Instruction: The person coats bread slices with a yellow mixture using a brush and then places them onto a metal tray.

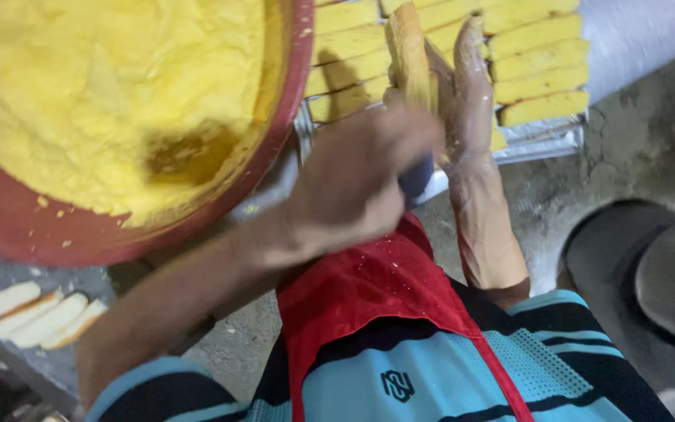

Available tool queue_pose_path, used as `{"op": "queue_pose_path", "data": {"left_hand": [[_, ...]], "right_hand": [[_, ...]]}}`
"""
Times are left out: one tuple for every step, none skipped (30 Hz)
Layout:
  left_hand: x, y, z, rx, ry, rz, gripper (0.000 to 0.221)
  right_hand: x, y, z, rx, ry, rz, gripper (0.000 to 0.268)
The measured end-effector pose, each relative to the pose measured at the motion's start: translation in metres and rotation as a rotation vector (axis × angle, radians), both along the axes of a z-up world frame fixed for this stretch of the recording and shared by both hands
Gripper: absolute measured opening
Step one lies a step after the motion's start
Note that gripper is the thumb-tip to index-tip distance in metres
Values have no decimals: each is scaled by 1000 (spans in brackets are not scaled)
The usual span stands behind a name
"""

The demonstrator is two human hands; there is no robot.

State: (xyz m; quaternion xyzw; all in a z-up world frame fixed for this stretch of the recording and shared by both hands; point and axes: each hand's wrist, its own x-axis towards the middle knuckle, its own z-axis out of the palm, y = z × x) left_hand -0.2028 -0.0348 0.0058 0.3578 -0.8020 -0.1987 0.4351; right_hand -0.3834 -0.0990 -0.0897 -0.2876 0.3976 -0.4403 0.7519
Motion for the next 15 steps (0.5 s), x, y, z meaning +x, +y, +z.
{"op": "queue_pose_path", "data": {"left_hand": [[-5,16,4,73,63,-87,33],[-5,26,6,160,124,-172,34],[-1,27,6,272,223,-157,30],[6,27,4,383,322,-155,26],[20,29,7,372,226,-35,21],[29,31,11,557,342,120,20],[38,33,16,734,495,276,20],[49,24,14,497,433,170,12],[59,23,16,437,336,221,8],[61,27,12,414,298,237,7],[62,29,8,391,259,254,6],[59,30,4,436,344,281,9],[55,30,2,484,429,308,12],[51,30,2,529,513,340,15],[46,29,3,574,598,371,18]], "right_hand": [[-5,2,-3,3,5,-30,99],[-10,9,-7,17,-117,-14,93],[-14,16,-11,27,-239,1,88],[-18,26,-17,32,-228,-43,88],[-20,38,-24,-38,-75,-47,78],[-30,45,-27,-111,86,-52,70],[-48,50,-29,-110,104,-97,70],[-69,53,-32,-304,280,-79,66],[-91,57,-34,-492,462,-55,63],[-113,61,-37,-672,641,-9,60],[-133,66,-40,-849,820,44,58],[-153,69,-41,-1031,995,114,58],[-173,71,-39,-1024,1002,113,58],[-193,71,-35,-1010,1281,213,58],[-208,70,-34,-982,1558,319,61]]}}
